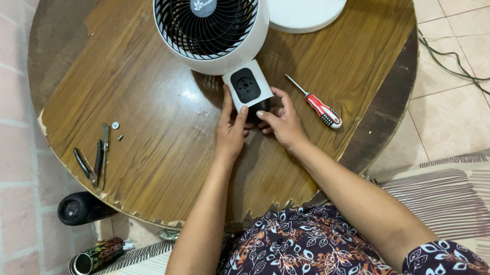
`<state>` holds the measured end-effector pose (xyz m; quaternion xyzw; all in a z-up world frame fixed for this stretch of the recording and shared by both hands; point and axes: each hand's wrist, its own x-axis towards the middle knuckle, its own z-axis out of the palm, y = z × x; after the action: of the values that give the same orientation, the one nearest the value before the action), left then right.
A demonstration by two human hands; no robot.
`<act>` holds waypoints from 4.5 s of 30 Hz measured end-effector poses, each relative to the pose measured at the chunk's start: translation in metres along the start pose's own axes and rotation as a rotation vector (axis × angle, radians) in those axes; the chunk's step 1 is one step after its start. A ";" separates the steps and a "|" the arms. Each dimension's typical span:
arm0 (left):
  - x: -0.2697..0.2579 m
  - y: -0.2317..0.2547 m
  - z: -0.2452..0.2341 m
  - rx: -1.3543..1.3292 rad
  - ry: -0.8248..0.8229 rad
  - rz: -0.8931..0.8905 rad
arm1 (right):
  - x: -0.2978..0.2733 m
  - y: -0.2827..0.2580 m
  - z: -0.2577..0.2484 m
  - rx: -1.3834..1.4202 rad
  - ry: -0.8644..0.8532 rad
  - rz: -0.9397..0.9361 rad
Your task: The person uses a screwdriver to remove screws from the base and neck of a white pedestal fan, detaching the stand and removing the rear control panel. The person then unscrews the fan head housing and removes the front grille, leaving the disassembled parts on the table.
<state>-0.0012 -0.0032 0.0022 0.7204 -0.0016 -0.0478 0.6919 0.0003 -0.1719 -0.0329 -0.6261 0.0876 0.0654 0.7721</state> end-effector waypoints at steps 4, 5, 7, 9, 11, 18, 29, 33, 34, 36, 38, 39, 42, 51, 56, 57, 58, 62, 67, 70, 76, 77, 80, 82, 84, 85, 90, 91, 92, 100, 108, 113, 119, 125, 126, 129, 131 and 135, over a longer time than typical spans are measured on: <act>-0.001 0.002 0.000 -0.019 0.003 0.059 | -0.003 -0.002 0.002 -0.010 -0.006 -0.002; -0.002 0.001 0.000 -0.032 0.002 0.054 | -0.005 -0.001 0.002 -0.015 -0.007 -0.002; -0.001 0.000 0.000 -0.035 0.009 0.011 | -0.009 0.000 0.003 -0.031 -0.009 -0.008; 0.000 -0.003 -0.001 -0.015 0.025 -0.068 | -0.015 0.003 0.003 -0.050 -0.009 -0.015; 0.003 -0.006 -0.001 -0.013 0.030 0.184 | -0.021 0.005 0.002 -0.067 -0.096 -0.198; 0.001 0.001 -0.003 0.090 0.041 0.234 | -0.033 0.003 -0.003 -0.087 -0.069 -0.034; -0.021 -0.039 -0.021 -0.170 0.049 -0.005 | -0.051 0.003 -0.012 -0.211 -0.072 -0.178; -0.043 -0.051 -0.036 -0.274 0.024 -0.076 | -0.058 -0.003 0.006 -0.382 -0.141 -0.224; -0.048 -0.050 -0.040 -0.301 0.024 -0.092 | -0.059 -0.006 0.012 -0.453 -0.145 -0.224; -0.057 -0.048 -0.048 -0.353 0.024 -0.123 | -0.062 -0.013 0.026 -0.594 -0.154 -0.224; -0.064 -0.045 -0.059 -0.331 0.098 -0.085 | -0.058 -0.020 0.039 -0.723 -0.214 -0.318; -0.067 -0.044 -0.065 -0.317 0.136 -0.068 | -0.057 -0.023 0.045 -0.785 -0.245 -0.365; -0.069 -0.038 -0.085 -0.297 0.293 -0.079 | -0.050 -0.024 0.068 -0.660 -0.405 -0.478; -0.064 -0.033 -0.145 -0.218 0.499 0.015 | -0.001 0.027 0.131 -0.206 -0.483 0.140; -0.055 -0.030 -0.173 -0.148 0.563 0.034 | 0.030 0.046 0.168 -0.161 -0.346 0.241; -0.053 -0.029 -0.179 -0.142 0.601 0.076 | 0.038 0.046 0.176 -0.155 -0.313 0.263; -0.052 -0.027 -0.182 -0.177 0.647 0.040 | 0.044 0.047 0.183 -0.150 -0.315 0.249; -0.049 -0.022 -0.175 -0.061 0.738 -0.037 | 0.071 0.044 0.216 -0.114 -0.295 0.260; -0.052 -0.011 -0.173 0.253 0.766 0.055 | 0.099 0.033 0.261 -0.163 -0.264 0.322; -0.052 -0.009 -0.173 0.365 0.777 0.128 | 0.112 0.026 0.286 -0.175 -0.275 0.341; -0.052 -0.005 -0.176 0.413 0.728 0.070 | 0.120 0.010 0.311 -0.229 -0.296 0.370; -0.052 -0.004 -0.176 0.418 0.730 0.076 | 0.120 0.009 0.310 -0.235 -0.307 0.365; -0.052 -0.003 -0.174 0.397 0.733 0.070 | 0.113 0.014 0.294 -0.195 -0.301 0.315; -0.053 -0.004 -0.172 0.391 0.737 0.088 | 0.105 0.023 0.276 -0.125 -0.306 0.273; -0.053 -0.006 -0.171 0.408 0.742 0.138 | 0.094 0.033 0.253 -0.030 -0.331 0.230; -0.052 -0.007 -0.171 0.431 0.742 0.132 | 0.088 0.037 0.239 -0.021 -0.373 0.194; -0.053 -0.012 -0.168 0.509 0.746 0.147 | 0.047 0.056 0.181 -0.007 -0.487 0.157; -0.054 -0.012 -0.167 0.513 0.729 0.118 | 0.041 0.057 0.171 -0.012 -0.490 0.156; -0.054 -0.012 -0.167 0.519 0.710 0.088 | 0.034 0.058 0.162 -0.016 -0.493 0.156; -0.062 -0.011 -0.141 0.531 0.630 0.045 | -0.014 0.041 0.079 -0.102 -0.366 0.128; -0.063 0.002 -0.096 0.499 0.367 0.096 | -0.017 0.011 -0.012 -0.262 0.091 -0.264; -0.055 0.026 -0.060 0.447 0.118 0.268 | 0.015 -0.013 -0.028 -0.309 0.203 -0.189; -0.033 0.064 -0.032 0.755 0.050 0.472 | 0.044 -0.030 -0.012 -0.558 0.116 -0.238; -0.021 0.090 -0.020 0.833 0.029 0.610 | 0.031 -0.048 0.013 -0.386 0.073 -0.084; -0.020 0.092 -0.019 0.843 0.026 0.650 | 0.027 -0.050 0.013 -0.390 0.082 -0.026; -0.016 0.097 -0.015 0.904 0.000 0.569 | 0.017 -0.048 0.012 -0.395 0.116 0.114; -0.012 0.099 -0.011 0.922 0.043 0.614 | 0.014 -0.040 0.010 -0.403 0.075 -0.109; -0.015 0.096 -0.004 0.889 0.096 0.656 | 0.008 -0.021 -0.003 -0.481 0.022 -0.183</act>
<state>-0.0094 -0.0024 0.0994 0.9063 -0.2144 0.2083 0.2989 0.0125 -0.1797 -0.0153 -0.7976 0.0207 0.0075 0.6027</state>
